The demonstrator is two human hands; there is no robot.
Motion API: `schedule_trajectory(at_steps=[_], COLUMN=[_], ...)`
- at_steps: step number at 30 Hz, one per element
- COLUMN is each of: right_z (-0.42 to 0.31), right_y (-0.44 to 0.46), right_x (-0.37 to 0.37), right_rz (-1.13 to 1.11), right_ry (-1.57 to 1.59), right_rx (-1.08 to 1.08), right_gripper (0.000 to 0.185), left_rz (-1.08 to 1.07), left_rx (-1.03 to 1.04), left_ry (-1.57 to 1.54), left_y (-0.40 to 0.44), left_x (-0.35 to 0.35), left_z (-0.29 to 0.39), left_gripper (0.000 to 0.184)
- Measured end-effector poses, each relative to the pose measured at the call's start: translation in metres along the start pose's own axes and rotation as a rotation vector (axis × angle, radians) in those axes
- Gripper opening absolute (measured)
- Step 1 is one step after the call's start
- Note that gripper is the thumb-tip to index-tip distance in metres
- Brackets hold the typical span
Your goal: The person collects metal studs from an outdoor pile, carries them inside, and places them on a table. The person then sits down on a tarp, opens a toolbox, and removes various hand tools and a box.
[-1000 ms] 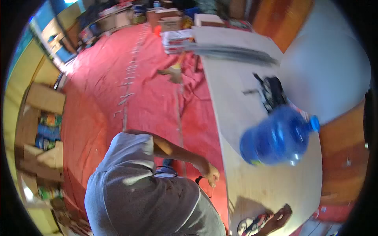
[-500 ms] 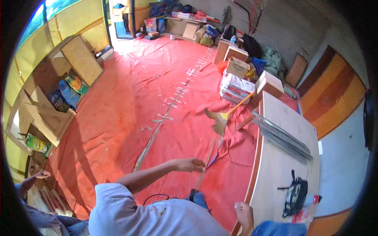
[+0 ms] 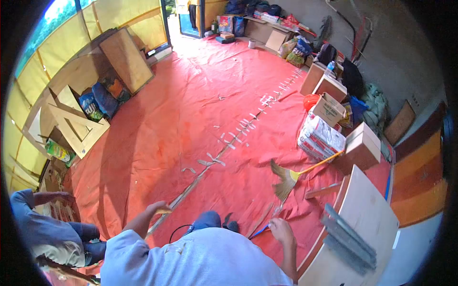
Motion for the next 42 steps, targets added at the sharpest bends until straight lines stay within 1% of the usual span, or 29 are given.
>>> schedule_trajectory(at_steps=[1, 5, 8, 9, 11, 12, 14, 16, 18, 19, 20, 22, 23, 25, 26, 28, 30, 31, 32, 33, 34, 35, 36, 37, 38, 39, 40, 41, 42], right_z=[-0.008, -0.033, -0.027, -0.023, -0.01, 0.011, 0.04, 0.111, 0.155, 0.167, 0.178, 0.192, 0.197, 0.207, 0.215, 0.229, 0.238, 0.23, 0.226, 0.22, 0.214, 0.165, 0.203, 0.191, 0.166, 0.12, 0.073, 0.052, 0.031], right_y=[0.035, 0.181, 0.292, 0.326, 0.384, 0.41, 0.439, 0.468, 0.466, 0.47, 0.484, 0.522, 0.547, 0.609, 0.644, 0.728, 0.819, 0.868, 0.922, 0.991, 1.058, 1.118, 1.204, 1.262, 1.33, 1.377, 1.406, 1.434, 1.466], right_x=[-0.021, -0.103, -0.131, -0.137, -0.145, -0.138, -0.137, -0.114, -0.109, -0.112, -0.113, -0.123, -0.13, -0.148, -0.161, -0.195, -0.239, -0.268, -0.295, -0.324, -0.354, -0.404, -0.397, -0.419, -0.447, -0.484, -0.517, -0.525, -0.534], right_rz=[-0.06, -0.104, 0.006, 0.008, -0.04, -0.096, -0.14, -0.394, -0.43, -0.435, -0.442, -0.477, -0.493, -0.524, -0.532, -0.541, -0.533, -0.501, -0.451, -0.294, -0.152, -0.083, 0.018, 0.037, 0.058, 0.035, 0.011, 0.016, 0.05], right_ry=[-0.023, -0.097, -0.013, -0.02, 0.167, 0.253, 0.184, 0.074, 0.358, 0.433, 0.455, 0.365, 0.328, 0.27, 0.242, 0.163, 0.053, -0.005, -0.048, 0.042, 0.12, 0.119, -0.154, 0.056, 0.264, 0.334, 0.404, 0.401, 0.412], right_rx=[-0.079, -0.188, -0.263, -0.261, -0.157, -0.049, -0.023, 0.12, 0.23, 0.3, 0.36, 0.521, 0.565, 0.62, 0.635, 0.627, 0.586, 0.55, 0.496, 0.398, 0.285, 0.274, -0.142, -0.036, 0.074, -0.013, -0.099, -0.099, -0.01], right_gripper=[0.026, 0.025, 0.026, 0.026, 0.028, 0.03, 0.031, 0.037, 0.043, 0.043, 0.043, 0.042, 0.042, 0.041, 0.041, 0.041, 0.04, 0.04, 0.04, 0.031, 0.025, 0.023, 0.021, 0.02, 0.019, 0.019, 0.018, 0.018, 0.017], left_rz=[-0.01, -0.042, -0.096, -0.119, -0.157, -0.172, -0.176, -0.131, -0.074, -0.033, 0.066, -0.111, -0.106, -0.098, -0.091, -0.171, -0.013, 0.003, 0.068, 0.049, 0.078, 0.139, 0.222, 0.347, 0.422, 0.479, 0.443, 0.409, 0.343], left_rx=[-0.046, -0.165, -0.211, -0.206, -0.185, -0.158, -0.058, 0.078, 0.224, 0.598, 0.216, 0.411, 0.406, 0.571, 0.574, 0.488, 0.255, 0.487, 0.714, 0.415, 0.292, 0.274, 0.324, 0.449, 0.52, 0.558, 0.533, 0.506, 0.45], left_ry=[-0.102, -0.411, -0.527, -0.557, -0.568, -0.554, -0.471, -0.425, -0.502, -0.564, -0.976, -0.996, -0.999, -1.039, -1.034, -0.918, -0.825, -0.57, -0.336, -0.396, -0.479, -0.556, -0.616, -0.65, -0.661, -0.657, -0.7, -0.743, -0.82], left_y=[-0.008, -0.018, 0.007, 0.025, 0.062, 0.082, 0.146, 0.202, 0.242, 0.292, 0.22, 0.211, 0.218, 0.24, 0.264, 0.304, 0.321, 0.411, 0.478, 0.451, 0.419, 0.391, 0.344, 0.263, 0.215, 0.186, 0.214, 0.241, 0.275], left_x=[0.001, 0.003, -0.012, -0.027, -0.072, -0.103, -0.179, -0.276, -0.38, -0.416, -0.488, -0.589, -0.625, -0.691, -0.716, -0.751, -0.771, -0.746, -0.733, -0.742, -0.761, -0.781, -0.813, -0.854, -0.892, -0.924, -0.944, -0.965, -0.987], left_z=[-0.011, -0.027, -0.016, -0.005, 0.022, 0.039, 0.082, 0.141, 0.215, 0.228, 0.315, 0.399, 0.427, 0.479, 0.487, 0.498, 0.493, 0.424, 0.374, 0.365, 0.371, 0.378, 0.402, 0.449, 0.482, 0.507, 0.502, 0.497, 0.488], left_gripper=[0.043, 0.042, 0.041, 0.041, 0.04, 0.04, 0.039, 0.038, 0.038, 0.048, 0.067, 0.08, 0.08, 0.082, 0.082, 0.081, 0.073, 0.069, 0.065, 0.062, 0.059, 0.056, 0.052, 0.049, 0.046, 0.043, 0.042, 0.041, 0.039])
Point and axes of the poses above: each hand's wrist, its own y-axis towards the middle knuckle, its own x-axis out of the palm, z = x × y, the point moved 4 cm from there along y, towards the middle knuckle, and after that the axes turned 7 degrees about -z, right-handed, at the moved point
